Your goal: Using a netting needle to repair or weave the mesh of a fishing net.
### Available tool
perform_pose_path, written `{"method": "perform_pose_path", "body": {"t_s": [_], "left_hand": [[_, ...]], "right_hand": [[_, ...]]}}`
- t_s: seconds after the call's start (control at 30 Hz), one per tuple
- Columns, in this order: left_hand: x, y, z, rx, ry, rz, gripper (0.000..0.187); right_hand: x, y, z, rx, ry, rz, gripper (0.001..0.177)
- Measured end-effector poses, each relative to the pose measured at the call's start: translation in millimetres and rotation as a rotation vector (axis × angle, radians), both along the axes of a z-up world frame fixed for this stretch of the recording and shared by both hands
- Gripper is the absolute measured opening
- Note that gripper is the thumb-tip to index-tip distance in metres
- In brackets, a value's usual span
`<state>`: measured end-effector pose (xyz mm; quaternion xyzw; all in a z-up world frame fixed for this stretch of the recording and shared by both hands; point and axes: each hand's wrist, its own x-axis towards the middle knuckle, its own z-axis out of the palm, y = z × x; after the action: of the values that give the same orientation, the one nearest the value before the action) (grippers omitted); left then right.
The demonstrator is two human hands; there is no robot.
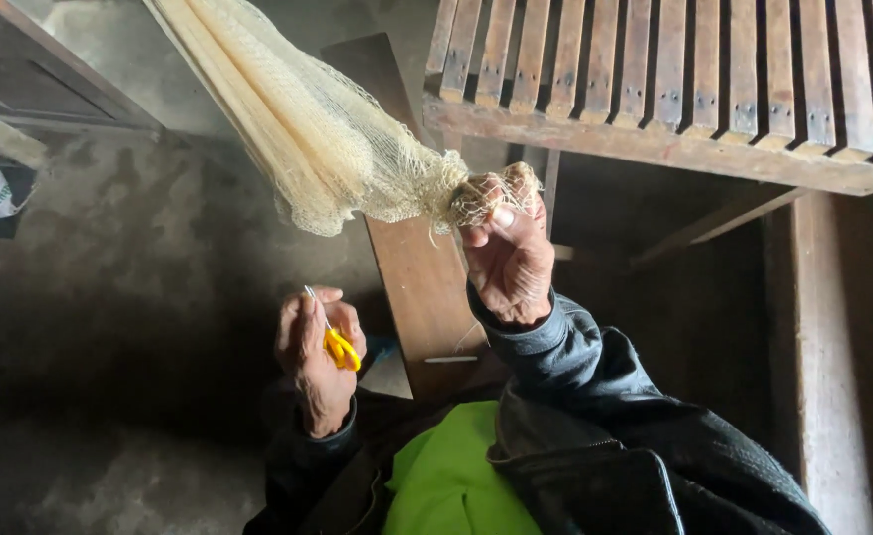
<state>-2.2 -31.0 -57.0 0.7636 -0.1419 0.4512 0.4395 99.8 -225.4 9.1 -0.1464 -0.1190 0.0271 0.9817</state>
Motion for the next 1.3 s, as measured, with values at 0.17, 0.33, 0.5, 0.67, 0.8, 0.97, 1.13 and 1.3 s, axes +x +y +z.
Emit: {"method": "perform_pose_path", "body": {"t_s": [0.17, 0.33, 0.5, 0.67, 0.8, 0.97, 1.13, 1.3], "left_hand": [[-9.9, -12.9, -9.2, -0.428, 0.227, -0.121, 0.021], [-20.5, -20.5, -15.9, -0.86, 0.456, -0.225, 0.02], [-17.7, -25.8, -21.6, -0.979, 0.497, -0.199, 0.013], [-17.7, -23.1, -29.1, -1.01, 0.48, -0.262, 0.01], [-19.1, -22.2, -24.0, -1.005, 0.493, -0.366, 0.012], [-20.6, -21.2, -18.6, -0.942, 0.529, -0.488, 0.013], [-21.9, -25.8, 33.3, -0.862, 0.491, -0.59, 0.017], [-16.2, -27.9, 60.0, -0.711, 0.484, -0.602, 0.021]], "right_hand": [[-5.0, 3.6, 1.6, -0.049, -0.076, -0.084, 0.019], [-9.5, 5.2, 3.0, -0.069, -0.099, -0.1, 0.02], [-15.4, 11.9, 7.5, -0.133, -0.118, -0.113, 0.018], [-11.5, 15.2, -15.8, -0.168, -0.162, -0.113, 0.028], [-7.5, 22.2, -20.1, -0.194, -0.198, -0.094, 0.037], [-4.5, 29.7, -40.8, -0.209, -0.187, -0.014, 0.04], [-6.1, 39.1, -37.0, -0.219, -0.119, 0.066, 0.038], [-9.1, 47.0, -31.9, -0.22, -0.119, 0.071, 0.038]]}}
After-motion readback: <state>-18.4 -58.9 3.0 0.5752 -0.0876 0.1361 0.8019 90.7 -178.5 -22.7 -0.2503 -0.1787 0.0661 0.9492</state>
